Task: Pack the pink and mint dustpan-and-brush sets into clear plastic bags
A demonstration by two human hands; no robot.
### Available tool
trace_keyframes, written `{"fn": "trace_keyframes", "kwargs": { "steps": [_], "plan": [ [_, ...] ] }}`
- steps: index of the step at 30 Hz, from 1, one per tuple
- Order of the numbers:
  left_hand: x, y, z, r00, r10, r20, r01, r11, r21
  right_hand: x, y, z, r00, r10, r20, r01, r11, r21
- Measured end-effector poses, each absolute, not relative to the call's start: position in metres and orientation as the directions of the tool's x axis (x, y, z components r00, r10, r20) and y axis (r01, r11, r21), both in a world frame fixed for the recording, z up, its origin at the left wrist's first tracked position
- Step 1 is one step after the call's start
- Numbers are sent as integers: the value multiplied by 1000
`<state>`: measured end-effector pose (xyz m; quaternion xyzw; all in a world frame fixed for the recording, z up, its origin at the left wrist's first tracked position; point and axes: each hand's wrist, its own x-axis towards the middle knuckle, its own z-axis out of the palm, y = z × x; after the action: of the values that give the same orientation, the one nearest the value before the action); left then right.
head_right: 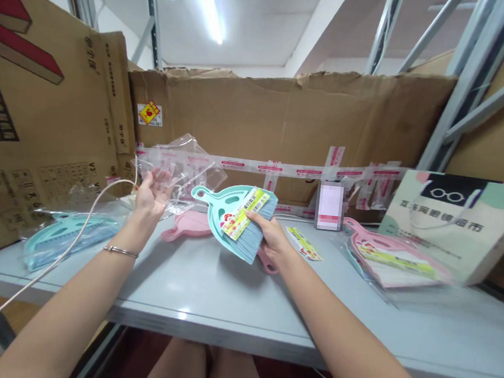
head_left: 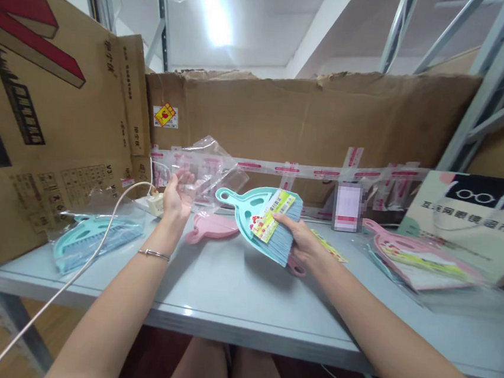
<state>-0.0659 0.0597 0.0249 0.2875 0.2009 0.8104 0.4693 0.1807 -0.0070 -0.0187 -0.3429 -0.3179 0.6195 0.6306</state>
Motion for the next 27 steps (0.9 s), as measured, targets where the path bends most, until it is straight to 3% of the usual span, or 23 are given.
{"fn": "trace_keyframes", "kwargs": {
  "steps": [8,13,18,21,27],
  "plan": [
    [-44,48,19,-285,900,328,-680,-432,592,176,-3,-26,24,999,-36,-547,-17,-837],
    [-17,35,8,-61,946,319,-611,-289,737,170,-7,-26,32,999,-26,-562,-3,-827],
    [10,21,-5,128,978,164,-470,-86,879,161,-13,-27,129,990,-50,-625,42,-780],
    [20,13,-12,177,981,81,-427,2,904,159,-13,-29,193,979,-73,-646,70,-760],
    [33,-1,-24,322,930,176,-418,-27,908,161,-3,-38,311,940,-141,-687,119,-717]
  ]
}}
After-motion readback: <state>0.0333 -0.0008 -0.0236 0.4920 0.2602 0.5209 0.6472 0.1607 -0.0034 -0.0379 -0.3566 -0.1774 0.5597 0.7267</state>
